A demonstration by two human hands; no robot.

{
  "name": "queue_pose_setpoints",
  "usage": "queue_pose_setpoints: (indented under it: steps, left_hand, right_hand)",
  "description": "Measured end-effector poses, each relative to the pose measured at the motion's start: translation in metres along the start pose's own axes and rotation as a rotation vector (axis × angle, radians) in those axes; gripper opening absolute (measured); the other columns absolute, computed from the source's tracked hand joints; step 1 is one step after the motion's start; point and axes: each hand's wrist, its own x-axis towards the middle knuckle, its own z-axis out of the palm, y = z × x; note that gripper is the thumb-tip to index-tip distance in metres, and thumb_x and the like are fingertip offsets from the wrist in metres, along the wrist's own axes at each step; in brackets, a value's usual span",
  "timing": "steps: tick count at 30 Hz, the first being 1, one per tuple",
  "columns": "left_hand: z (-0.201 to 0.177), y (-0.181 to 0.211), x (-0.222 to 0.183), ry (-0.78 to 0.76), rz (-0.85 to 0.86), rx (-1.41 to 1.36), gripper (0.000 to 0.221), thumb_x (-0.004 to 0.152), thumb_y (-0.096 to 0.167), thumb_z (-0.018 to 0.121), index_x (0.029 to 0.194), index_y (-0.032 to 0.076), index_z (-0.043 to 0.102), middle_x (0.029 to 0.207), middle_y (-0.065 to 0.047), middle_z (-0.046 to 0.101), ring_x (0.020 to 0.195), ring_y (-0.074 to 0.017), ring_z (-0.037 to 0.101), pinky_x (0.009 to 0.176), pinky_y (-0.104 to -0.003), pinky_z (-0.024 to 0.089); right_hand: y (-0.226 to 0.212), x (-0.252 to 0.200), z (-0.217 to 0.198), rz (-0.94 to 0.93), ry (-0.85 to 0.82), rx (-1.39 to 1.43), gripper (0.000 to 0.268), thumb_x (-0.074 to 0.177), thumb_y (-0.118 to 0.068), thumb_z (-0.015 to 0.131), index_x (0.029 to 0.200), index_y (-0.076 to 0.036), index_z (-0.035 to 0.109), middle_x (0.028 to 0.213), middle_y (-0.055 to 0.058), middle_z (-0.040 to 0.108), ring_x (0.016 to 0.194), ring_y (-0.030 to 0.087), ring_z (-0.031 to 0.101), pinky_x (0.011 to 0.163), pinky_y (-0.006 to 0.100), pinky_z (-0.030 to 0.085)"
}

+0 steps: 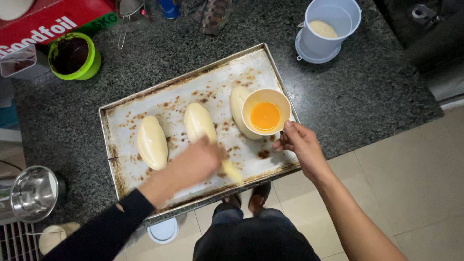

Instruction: The person scores dough loaves using a blade, applies a liquid with a brush, and sprinkles sugar by hand onto the loaves on a tray before returning it to a rack.

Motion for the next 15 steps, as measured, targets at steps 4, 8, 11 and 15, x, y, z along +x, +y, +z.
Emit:
queue_pose_setpoints:
  steps: [4,8,11,15]
  left_hand:
    - [-0.036,-0.078,0.028,0.376,-0.326,-0.059,0.019,0.077,0.010,0.070,0.095,0.012,0.077,0.086,-0.009,0.069,0.084,-0.0305,0.065,0.077,-0.047,0.045]
    - [-0.028,-0.122,0.043,0.385,-0.400,0.021,0.007,0.086,0.011,0.069,0.087,0.011,0.075,0.087,-0.009,0.069,0.083,-0.0314,0.066,0.078,-0.049,0.044]
    - [0.004,-0.115,0.047,0.281,-0.314,0.009,0.009,0.071,0.010,0.068,0.078,0.010,0.073,0.081,-0.009,0.069,0.080,-0.0310,0.067,0.076,-0.049,0.045]
    - [0.038,-0.035,0.013,-0.013,0.086,0.151,0.011,0.072,0.016,0.067,0.076,0.006,0.067,0.074,-0.012,0.064,0.074,-0.0342,0.065,0.077,-0.047,0.051]
  right_hand:
    - [-0.002,0.001,0.001,0.008,-0.012,0.006,0.037,0.106,-0.036,0.049,0.099,-0.004,0.066,0.082,0.002,0.061,0.076,0.015,0.068,0.070,0.032,0.057]
    - [0.001,0.003,0.006,0.016,-0.022,0.018,0.038,0.106,-0.036,0.049,0.101,-0.004,0.068,0.082,0.003,0.063,0.075,0.015,0.068,0.071,0.031,0.057]
    - [0.002,0.005,0.009,-0.018,-0.030,0.020,0.040,0.109,-0.037,0.050,0.097,-0.002,0.063,0.081,0.004,0.061,0.076,0.016,0.069,0.071,0.032,0.057]
    - [-0.001,0.008,0.017,0.011,0.015,-0.018,0.038,0.106,-0.037,0.048,0.097,-0.005,0.066,0.078,0.004,0.062,0.074,0.015,0.068,0.069,0.032,0.057]
